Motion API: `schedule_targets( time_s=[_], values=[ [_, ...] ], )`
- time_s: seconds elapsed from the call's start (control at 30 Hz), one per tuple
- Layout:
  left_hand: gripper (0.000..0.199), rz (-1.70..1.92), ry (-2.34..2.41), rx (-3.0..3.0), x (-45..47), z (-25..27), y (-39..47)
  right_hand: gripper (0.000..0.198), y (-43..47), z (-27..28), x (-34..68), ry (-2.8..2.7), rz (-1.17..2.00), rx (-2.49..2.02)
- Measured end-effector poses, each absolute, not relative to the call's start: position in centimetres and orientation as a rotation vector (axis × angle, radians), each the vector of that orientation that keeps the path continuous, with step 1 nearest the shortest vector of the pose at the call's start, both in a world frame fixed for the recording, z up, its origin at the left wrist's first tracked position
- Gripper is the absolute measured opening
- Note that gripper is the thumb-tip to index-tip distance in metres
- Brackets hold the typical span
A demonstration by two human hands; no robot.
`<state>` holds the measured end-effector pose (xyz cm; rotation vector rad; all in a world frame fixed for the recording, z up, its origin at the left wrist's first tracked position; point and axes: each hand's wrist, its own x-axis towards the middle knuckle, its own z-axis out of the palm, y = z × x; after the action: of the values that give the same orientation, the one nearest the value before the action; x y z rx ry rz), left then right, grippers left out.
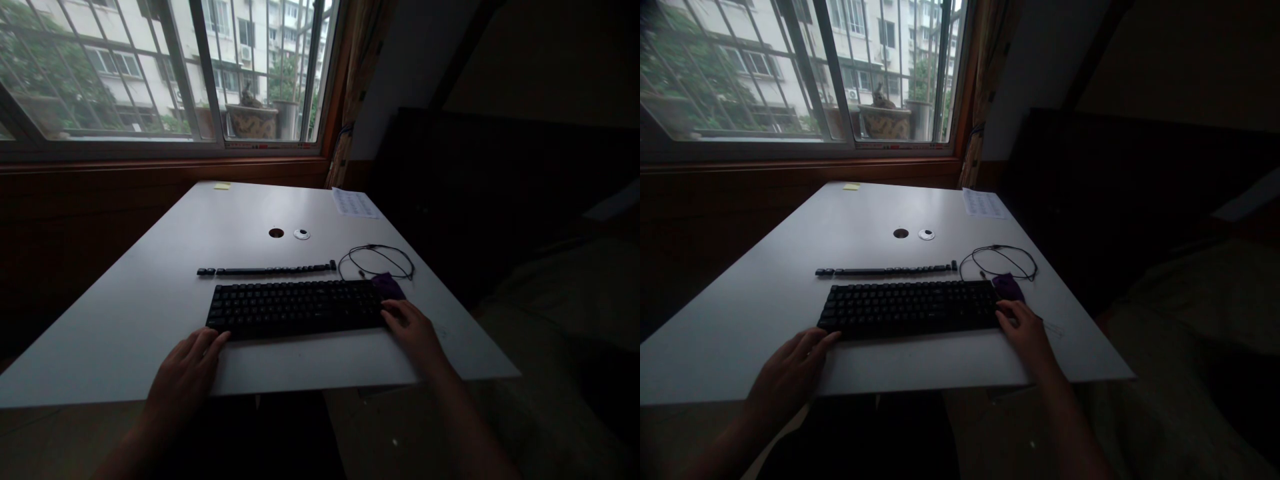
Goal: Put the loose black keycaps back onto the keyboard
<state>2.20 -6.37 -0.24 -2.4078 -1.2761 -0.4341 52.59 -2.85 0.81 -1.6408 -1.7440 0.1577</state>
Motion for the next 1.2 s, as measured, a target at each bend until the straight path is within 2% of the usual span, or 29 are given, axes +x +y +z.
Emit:
schedule_targets(
  time_s=[0.13, 0.73, 1.2],
  values=[
    [0.047, -0.453, -1.284, -2.447, 2.1, -0.2, -6.0, 0.023, -2.9, 0.8, 52.5, -1.822, 0.123, -1.646],
    [0.037, -0.550, -1.293, -2.477, 1.6, 0.0, -5.1, 0.028, -3.1, -0.1, 52.2, -1.977, -0.067, -1.585],
    [0.032, -0.599, -1.278, -2.476, 1.6, -0.2, -5.0, 0.025, -3.0, -0.9, 53.7, -1.940, -0.031, -1.590]
  ],
)
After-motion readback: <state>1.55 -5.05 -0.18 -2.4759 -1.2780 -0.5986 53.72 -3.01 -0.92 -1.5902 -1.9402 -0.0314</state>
